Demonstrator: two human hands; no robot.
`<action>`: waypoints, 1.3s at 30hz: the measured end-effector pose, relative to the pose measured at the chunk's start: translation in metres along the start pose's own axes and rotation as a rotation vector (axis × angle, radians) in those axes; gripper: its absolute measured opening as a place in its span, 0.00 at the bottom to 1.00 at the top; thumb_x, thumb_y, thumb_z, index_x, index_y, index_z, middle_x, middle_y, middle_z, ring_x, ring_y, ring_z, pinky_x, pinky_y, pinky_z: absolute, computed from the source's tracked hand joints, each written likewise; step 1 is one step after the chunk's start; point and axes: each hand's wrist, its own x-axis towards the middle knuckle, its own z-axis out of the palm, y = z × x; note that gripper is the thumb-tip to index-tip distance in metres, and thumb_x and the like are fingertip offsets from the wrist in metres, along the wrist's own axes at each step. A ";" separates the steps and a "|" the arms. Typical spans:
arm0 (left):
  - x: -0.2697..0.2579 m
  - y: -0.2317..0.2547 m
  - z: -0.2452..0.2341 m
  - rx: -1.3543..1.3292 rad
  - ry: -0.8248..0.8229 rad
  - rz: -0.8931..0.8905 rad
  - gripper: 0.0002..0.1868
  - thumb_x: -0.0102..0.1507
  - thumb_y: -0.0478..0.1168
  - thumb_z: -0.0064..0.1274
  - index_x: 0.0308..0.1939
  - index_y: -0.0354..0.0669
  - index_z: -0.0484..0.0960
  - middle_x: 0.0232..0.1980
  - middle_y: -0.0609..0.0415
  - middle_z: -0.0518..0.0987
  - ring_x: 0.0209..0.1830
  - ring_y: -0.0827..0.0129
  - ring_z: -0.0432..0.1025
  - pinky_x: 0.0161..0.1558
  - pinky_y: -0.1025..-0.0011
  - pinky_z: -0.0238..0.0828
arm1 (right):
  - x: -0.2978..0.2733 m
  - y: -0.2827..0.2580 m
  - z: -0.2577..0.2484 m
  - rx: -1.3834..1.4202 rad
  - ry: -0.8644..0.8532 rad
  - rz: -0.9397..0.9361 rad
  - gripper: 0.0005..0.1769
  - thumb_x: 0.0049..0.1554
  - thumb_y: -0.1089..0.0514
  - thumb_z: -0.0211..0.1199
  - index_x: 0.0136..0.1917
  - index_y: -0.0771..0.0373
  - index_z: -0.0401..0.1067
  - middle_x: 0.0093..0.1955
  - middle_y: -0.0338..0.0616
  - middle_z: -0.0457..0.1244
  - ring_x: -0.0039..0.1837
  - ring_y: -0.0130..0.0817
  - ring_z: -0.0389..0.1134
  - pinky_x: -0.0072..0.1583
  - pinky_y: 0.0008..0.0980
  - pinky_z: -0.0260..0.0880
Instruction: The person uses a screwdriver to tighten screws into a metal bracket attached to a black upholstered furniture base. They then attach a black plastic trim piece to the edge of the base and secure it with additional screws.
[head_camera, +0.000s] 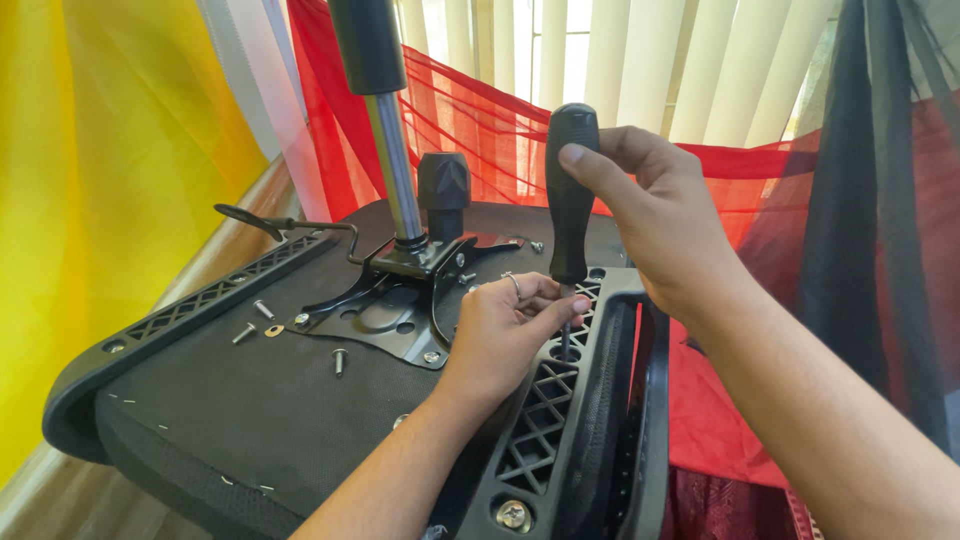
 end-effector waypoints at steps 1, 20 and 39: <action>-0.001 0.000 -0.001 0.011 0.006 -0.002 0.11 0.64 0.37 0.61 0.41 0.28 0.86 0.34 0.52 0.85 0.35 0.78 0.77 0.40 0.78 0.74 | 0.001 0.001 0.000 0.095 -0.073 -0.002 0.17 0.63 0.52 0.62 0.56 0.67 0.75 0.51 0.41 0.69 0.56 0.25 0.69 0.63 0.31 0.67; 0.000 -0.001 -0.005 -0.102 -0.059 0.031 0.14 0.66 0.38 0.57 0.52 0.33 0.82 0.41 0.54 0.85 0.42 0.79 0.78 0.49 0.78 0.74 | 0.006 -0.001 0.003 0.154 0.014 0.092 0.22 0.60 0.48 0.62 0.59 0.67 0.75 0.55 0.40 0.68 0.59 0.27 0.66 0.64 0.33 0.65; 0.001 -0.005 -0.006 -0.051 -0.048 0.007 0.14 0.67 0.40 0.56 0.49 0.32 0.84 0.40 0.54 0.85 0.42 0.78 0.78 0.48 0.76 0.75 | 0.005 0.001 0.000 -0.135 -0.047 -0.033 0.21 0.61 0.49 0.65 0.60 0.66 0.72 0.57 0.42 0.68 0.59 0.24 0.67 0.60 0.28 0.68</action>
